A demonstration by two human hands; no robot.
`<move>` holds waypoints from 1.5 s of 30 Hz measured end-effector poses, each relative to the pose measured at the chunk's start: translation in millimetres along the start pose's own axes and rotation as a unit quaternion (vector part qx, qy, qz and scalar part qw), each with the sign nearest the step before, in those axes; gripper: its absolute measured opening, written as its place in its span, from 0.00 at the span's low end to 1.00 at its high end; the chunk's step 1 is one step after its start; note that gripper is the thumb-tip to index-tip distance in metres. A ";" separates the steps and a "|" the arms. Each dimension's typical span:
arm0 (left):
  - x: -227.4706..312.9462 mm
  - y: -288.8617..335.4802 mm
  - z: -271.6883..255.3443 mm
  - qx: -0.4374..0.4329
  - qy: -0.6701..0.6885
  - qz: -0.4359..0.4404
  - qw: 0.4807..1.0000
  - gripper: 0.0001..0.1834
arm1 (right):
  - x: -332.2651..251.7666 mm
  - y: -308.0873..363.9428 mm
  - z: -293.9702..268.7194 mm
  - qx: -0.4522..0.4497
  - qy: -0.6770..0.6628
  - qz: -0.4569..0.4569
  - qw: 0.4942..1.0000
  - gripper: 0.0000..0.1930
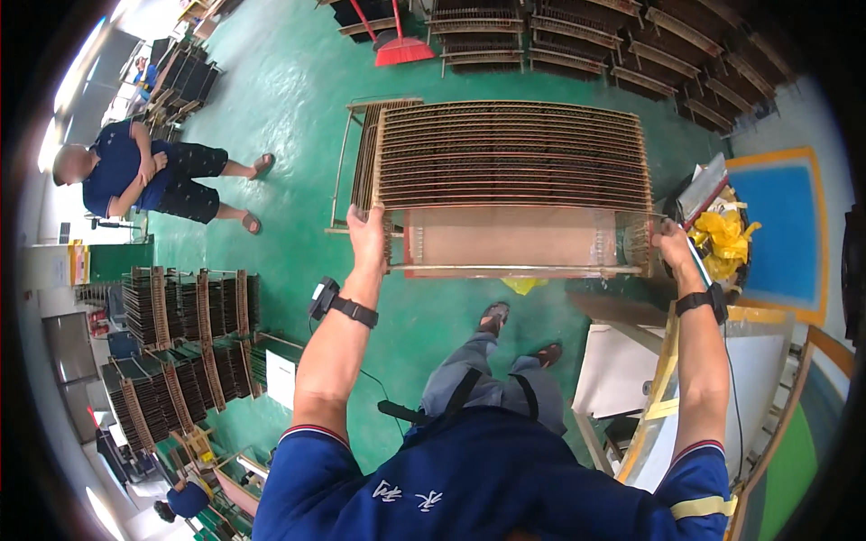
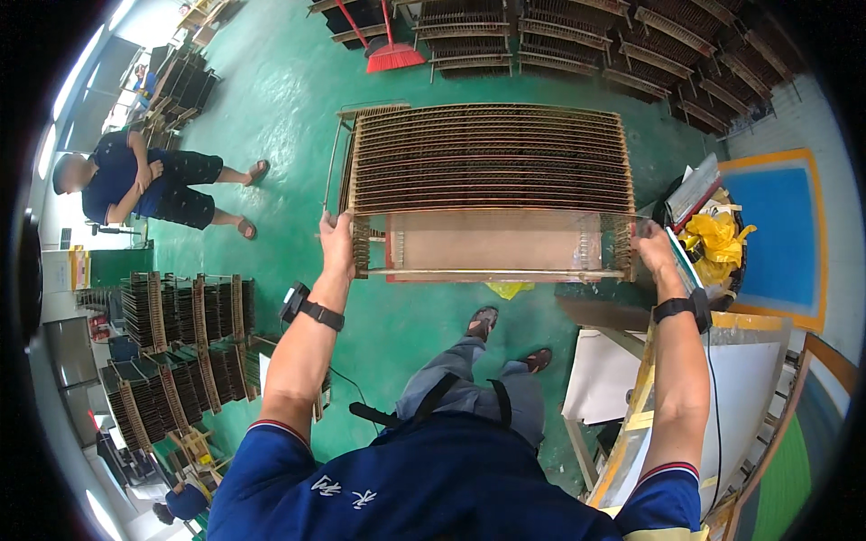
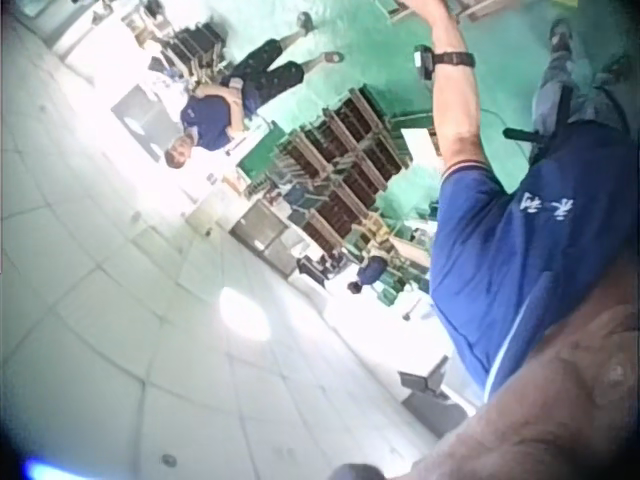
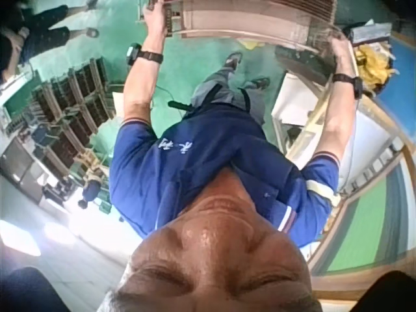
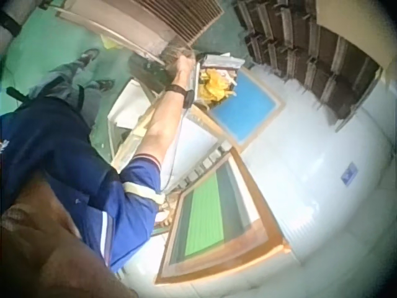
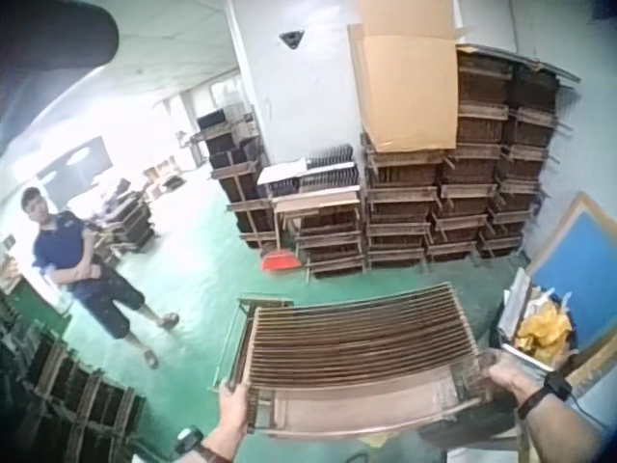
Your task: The person is performing screen printing on a series of metal or plastic plates using yellow ink and a squeegee.
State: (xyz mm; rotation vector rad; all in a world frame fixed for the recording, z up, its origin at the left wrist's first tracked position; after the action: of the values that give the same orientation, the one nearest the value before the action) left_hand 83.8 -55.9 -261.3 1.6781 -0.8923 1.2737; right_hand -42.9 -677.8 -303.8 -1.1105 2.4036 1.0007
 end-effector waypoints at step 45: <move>-118.2 728.0 4.0 -0.856 -0.480 -0.032 0.191 0.22 | 254.4 1112.5 505.6 0.307 0.039 0.829 0.466 0.08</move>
State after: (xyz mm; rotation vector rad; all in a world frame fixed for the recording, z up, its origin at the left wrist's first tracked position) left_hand -593.0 -348.0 -236.1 0.0671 -1.6445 -1.3083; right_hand -1057.9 48.1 -278.3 1.8851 2.8356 0.0640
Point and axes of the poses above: each hand's wrist, its own y-axis away from the middle knuckle, its own z-axis out of the palm, x = y × z, the point moved 4 cm from there along -y, towards the middle knuckle, and after that the axes turned 13 degrees about y, right-handed, at the moved point
